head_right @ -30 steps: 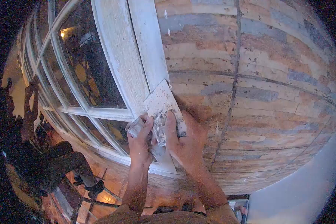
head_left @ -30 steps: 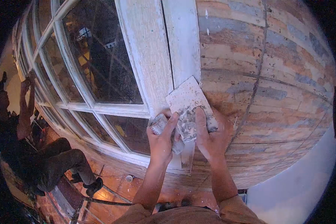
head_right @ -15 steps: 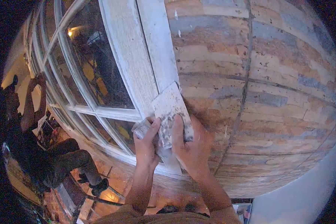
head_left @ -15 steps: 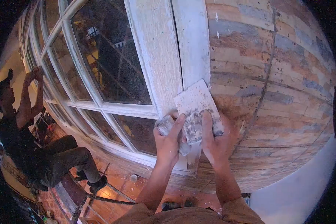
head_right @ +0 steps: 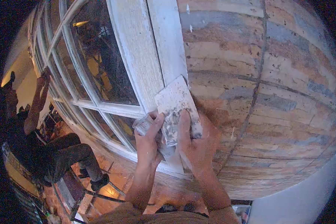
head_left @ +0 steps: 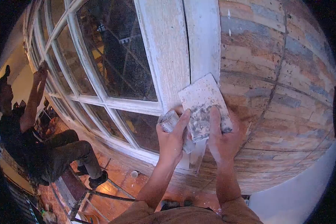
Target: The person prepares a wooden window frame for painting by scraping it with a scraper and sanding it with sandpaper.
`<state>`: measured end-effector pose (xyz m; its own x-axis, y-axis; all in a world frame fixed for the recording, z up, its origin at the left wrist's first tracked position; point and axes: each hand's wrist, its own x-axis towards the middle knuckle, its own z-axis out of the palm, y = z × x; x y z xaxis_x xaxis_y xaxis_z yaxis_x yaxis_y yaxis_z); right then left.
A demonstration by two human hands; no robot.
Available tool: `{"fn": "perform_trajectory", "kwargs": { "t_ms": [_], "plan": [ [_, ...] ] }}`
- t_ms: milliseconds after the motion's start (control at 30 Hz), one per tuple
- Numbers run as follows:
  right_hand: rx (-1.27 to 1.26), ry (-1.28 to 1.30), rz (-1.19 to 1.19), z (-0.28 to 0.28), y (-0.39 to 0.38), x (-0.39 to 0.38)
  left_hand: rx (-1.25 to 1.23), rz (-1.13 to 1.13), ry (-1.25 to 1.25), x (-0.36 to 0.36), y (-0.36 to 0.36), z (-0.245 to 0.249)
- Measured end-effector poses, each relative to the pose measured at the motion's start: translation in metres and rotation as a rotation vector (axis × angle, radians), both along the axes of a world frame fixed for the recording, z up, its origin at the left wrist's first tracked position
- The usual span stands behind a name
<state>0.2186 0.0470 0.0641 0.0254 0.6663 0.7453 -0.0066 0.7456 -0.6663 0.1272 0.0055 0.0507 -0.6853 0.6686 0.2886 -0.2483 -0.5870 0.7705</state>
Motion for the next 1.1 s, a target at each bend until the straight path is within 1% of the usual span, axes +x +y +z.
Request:
{"fn": "perform_trajectory", "kwargs": {
  "t_ms": [67, 133, 200, 267, 300, 333, 367, 400, 467, 500, 633, 800, 867, 900, 967, 1033, 1067, 1100],
  "plan": [
    [-0.090, -0.019, 0.032, -0.003, -0.005, 0.003, -0.019, 0.030, 0.006, -0.002, 0.002, -0.006],
    [-0.079, 0.030, 0.054, -0.002, -0.003, -0.001, -0.034, 0.058, 0.009, -0.002, 0.004, -0.006],
    [-0.082, 0.079, 0.076, -0.001, -0.002, -0.004, 0.014, 0.061, -0.002, -0.002, 0.003, 0.001],
    [-0.216, 0.142, 0.161, -0.001, -0.004, -0.006, -0.006, 0.056, -0.002, -0.001, 0.000, 0.001],
    [-0.216, 0.141, 0.159, -0.003, -0.004, -0.006, -0.016, 0.055, -0.002, -0.001, -0.001, 0.001],
    [-0.134, 0.108, 0.107, -0.005, -0.003, -0.005, -0.010, 0.052, -0.002, -0.001, 0.001, 0.000],
    [-0.053, 0.076, 0.054, -0.007, -0.003, -0.004, 0.004, 0.104, -0.006, 0.000, 0.004, -0.002],
    [-0.049, 0.075, 0.052, -0.007, -0.004, -0.005, 0.015, 0.155, -0.012, 0.000, 0.005, -0.003],
    [-0.239, 0.109, 0.147, -0.007, -0.007, -0.008, 0.006, 0.112, 0.006, -0.004, 0.000, -0.001],
    [-0.244, 0.113, 0.144, -0.009, -0.005, -0.009, -0.009, 0.073, 0.024, -0.006, -0.003, -0.001],
    [-0.233, 0.099, 0.127, -0.021, -0.002, -0.010, -0.030, 0.099, 0.090, -0.008, -0.001, -0.008],
    [-0.157, 0.108, 0.130, -0.016, 0.001, -0.012, -0.011, 0.227, 0.163, -0.010, 0.007, -0.013],
    [0.072, 0.070, 0.030, -0.015, 0.007, -0.014, -0.030, 0.192, 0.143, -0.009, 0.005, -0.011],
    [0.067, 0.077, 0.025, -0.018, 0.006, -0.012, -0.036, 0.164, 0.117, -0.008, 0.004, -0.008],
    [-0.157, 0.085, 0.167, -0.024, 0.005, -0.009, -0.061, 0.143, 0.112, -0.006, -0.001, -0.012],
    [-0.101, 0.051, 0.133, -0.015, 0.005, -0.007, -0.084, 0.125, 0.098, -0.006, 0.001, -0.013],
    [-0.055, 0.014, 0.102, -0.011, 0.003, -0.006, -0.052, 0.145, 0.093, -0.008, 0.003, -0.013],
    [-0.064, 0.016, 0.102, -0.008, 0.002, -0.006, -0.022, 0.165, 0.088, -0.009, 0.004, -0.012]
  ]
}}
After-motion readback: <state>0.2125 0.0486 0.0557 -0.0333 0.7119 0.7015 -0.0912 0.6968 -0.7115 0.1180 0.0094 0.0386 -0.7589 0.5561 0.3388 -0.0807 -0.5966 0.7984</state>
